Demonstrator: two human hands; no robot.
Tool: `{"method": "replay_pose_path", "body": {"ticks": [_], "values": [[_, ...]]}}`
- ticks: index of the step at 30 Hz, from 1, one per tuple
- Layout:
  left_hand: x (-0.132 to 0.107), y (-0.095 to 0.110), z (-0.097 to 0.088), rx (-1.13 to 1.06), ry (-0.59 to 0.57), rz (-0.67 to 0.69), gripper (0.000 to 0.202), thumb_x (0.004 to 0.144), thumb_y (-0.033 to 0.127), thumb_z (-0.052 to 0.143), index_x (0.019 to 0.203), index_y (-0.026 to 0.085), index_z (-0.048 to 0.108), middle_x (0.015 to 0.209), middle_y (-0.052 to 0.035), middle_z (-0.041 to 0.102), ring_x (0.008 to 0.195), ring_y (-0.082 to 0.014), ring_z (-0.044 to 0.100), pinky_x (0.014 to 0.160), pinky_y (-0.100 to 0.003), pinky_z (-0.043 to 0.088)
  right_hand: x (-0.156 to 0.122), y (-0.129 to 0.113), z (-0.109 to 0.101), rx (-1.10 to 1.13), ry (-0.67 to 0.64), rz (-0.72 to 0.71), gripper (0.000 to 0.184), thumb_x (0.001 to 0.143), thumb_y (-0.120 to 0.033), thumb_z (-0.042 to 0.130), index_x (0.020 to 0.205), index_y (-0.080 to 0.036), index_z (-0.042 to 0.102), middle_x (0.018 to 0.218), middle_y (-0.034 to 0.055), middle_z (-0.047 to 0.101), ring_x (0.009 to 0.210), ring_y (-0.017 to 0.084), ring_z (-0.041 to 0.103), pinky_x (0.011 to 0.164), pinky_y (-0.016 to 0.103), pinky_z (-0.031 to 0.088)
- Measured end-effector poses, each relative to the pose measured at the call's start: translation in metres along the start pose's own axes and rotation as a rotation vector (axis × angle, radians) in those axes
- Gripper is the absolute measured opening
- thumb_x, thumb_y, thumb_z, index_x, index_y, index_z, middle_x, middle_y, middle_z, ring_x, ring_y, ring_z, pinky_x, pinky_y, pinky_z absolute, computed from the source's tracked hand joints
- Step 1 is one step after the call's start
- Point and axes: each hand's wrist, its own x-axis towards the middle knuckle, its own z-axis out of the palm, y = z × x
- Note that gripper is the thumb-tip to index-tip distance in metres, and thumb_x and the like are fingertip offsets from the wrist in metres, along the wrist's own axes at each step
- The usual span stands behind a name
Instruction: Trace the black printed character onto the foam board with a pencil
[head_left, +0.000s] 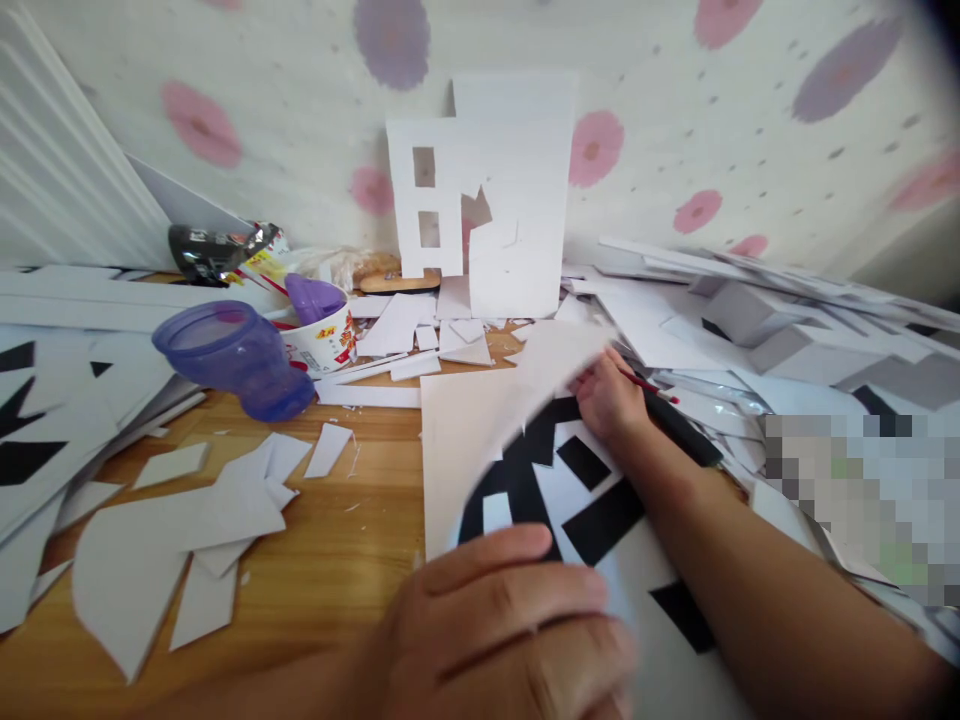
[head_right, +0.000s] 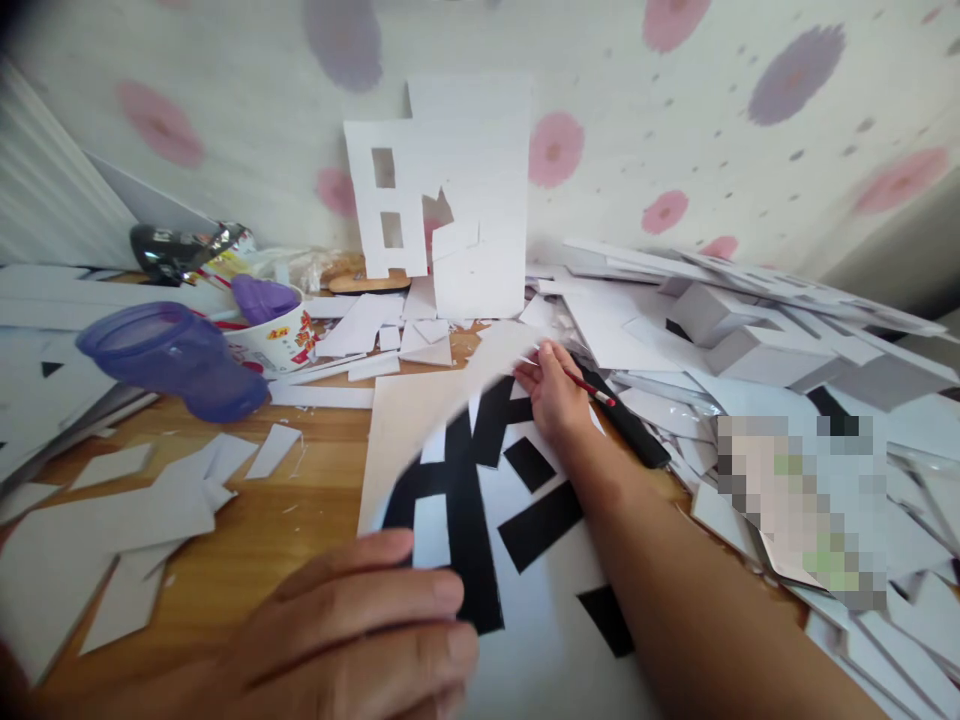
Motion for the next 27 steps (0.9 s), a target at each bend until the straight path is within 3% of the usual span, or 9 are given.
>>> {"method": "replay_pose_path", "body": {"ticks": [1,3,5,7,11,15,20,24,27], "values": [[0.000,-0.001,0.000,0.010,-0.007,0.019,0.046,0.090,0.015,0.046,0.133,0.030,0.050,0.120,0.0050,0.067,0.129,-0.0135,0.047,0.114,-0.033,0.036,-0.002,-0.002,0.004,0.038,0.024,-0.003,0.031,0.092,-0.046,0.050,0.112,-0.024,0.057,0.110,0.0059,0.063,0.096,0.019,0.063,0.087,0.038,0.052],[0.003,-0.011,0.009,0.096,-0.034,0.008,0.039,0.090,0.014,0.044,0.126,0.022,0.056,0.129,-0.0027,0.061,0.129,-0.0213,0.047,0.111,-0.041,0.039,-0.006,-0.004,0.011,0.103,0.057,-0.008,0.030,0.086,-0.048,0.058,0.103,-0.024,0.061,0.102,0.0050,0.066,0.091,0.018,0.065,0.088,0.037,0.052],[0.006,-0.026,0.024,0.227,-0.085,-0.143,0.035,0.088,0.020,0.051,0.121,0.012,0.060,0.133,-0.0146,0.057,0.129,-0.0329,0.045,0.105,-0.051,0.042,-0.009,-0.007,0.014,0.119,0.053,-0.018,0.030,0.079,-0.046,0.066,0.096,-0.022,0.064,0.097,0.0055,0.068,0.087,0.019,0.066,0.088,0.037,0.052],[0.008,-0.043,0.038,0.291,-0.181,-0.342,0.045,0.083,0.031,0.062,0.123,0.011,0.059,0.138,-0.0185,0.051,0.130,-0.0392,0.041,0.103,-0.056,0.040,-0.011,-0.008,0.015,0.087,0.013,-0.029,0.031,0.077,-0.046,0.068,0.095,-0.021,0.066,0.094,0.0058,0.069,0.086,0.019,0.066,0.087,0.037,0.053],[0.007,-0.061,0.047,0.338,-0.300,-0.516,0.064,0.078,0.047,0.067,0.132,0.017,0.053,0.148,-0.0180,0.038,0.137,-0.0436,0.026,0.104,-0.059,0.035,-0.011,-0.006,0.012,-0.008,-0.063,-0.037,0.032,0.078,-0.046,0.068,0.097,-0.021,0.069,0.090,0.0052,0.069,0.084,0.018,0.066,0.085,0.036,0.053],[0.009,-0.062,0.043,0.294,-0.404,-0.613,0.073,0.077,0.056,0.063,0.139,0.019,0.046,0.150,-0.0194,0.033,0.136,-0.0467,0.024,0.105,-0.060,0.031,-0.012,-0.003,0.011,-0.066,-0.090,-0.059,0.029,0.079,-0.044,0.067,0.097,-0.022,0.070,0.092,0.0046,0.070,0.084,0.018,0.066,0.083,0.034,0.053],[0.012,-0.061,0.042,0.289,-0.406,-0.662,0.075,0.075,0.058,0.064,0.140,0.025,0.045,0.151,-0.0185,0.032,0.136,-0.0492,0.022,0.104,-0.064,0.027,-0.014,-0.011,0.015,-0.171,-0.061,-0.041,0.026,0.080,-0.041,0.063,0.089,-0.019,0.071,0.081,0.0041,0.070,0.075,0.016,0.065,0.075,0.030,0.052],[0.013,-0.061,0.041,0.280,-0.413,-0.711,0.077,0.073,0.062,0.063,0.140,0.029,0.045,0.152,-0.0179,0.030,0.136,-0.0515,0.020,0.105,-0.062,0.026,-0.019,-0.031,0.039,-0.206,-0.096,0.031,0.013,0.073,-0.031,0.065,0.075,-0.019,0.062,0.065,0.0004,0.067,0.058,0.013,0.061,0.059,0.025,0.049],[0.014,-0.060,0.039,0.276,-0.420,-0.717,0.077,0.073,0.063,0.063,0.140,0.030,0.044,0.152,-0.0174,0.030,0.135,-0.0519,0.020,0.105,-0.061,0.027,-0.028,-0.037,0.072,-0.140,-0.217,0.065,0.018,0.068,-0.027,0.068,0.067,-0.020,0.052,0.058,-0.0014,0.065,0.051,0.013,0.059,0.052,0.024,0.047]]}}
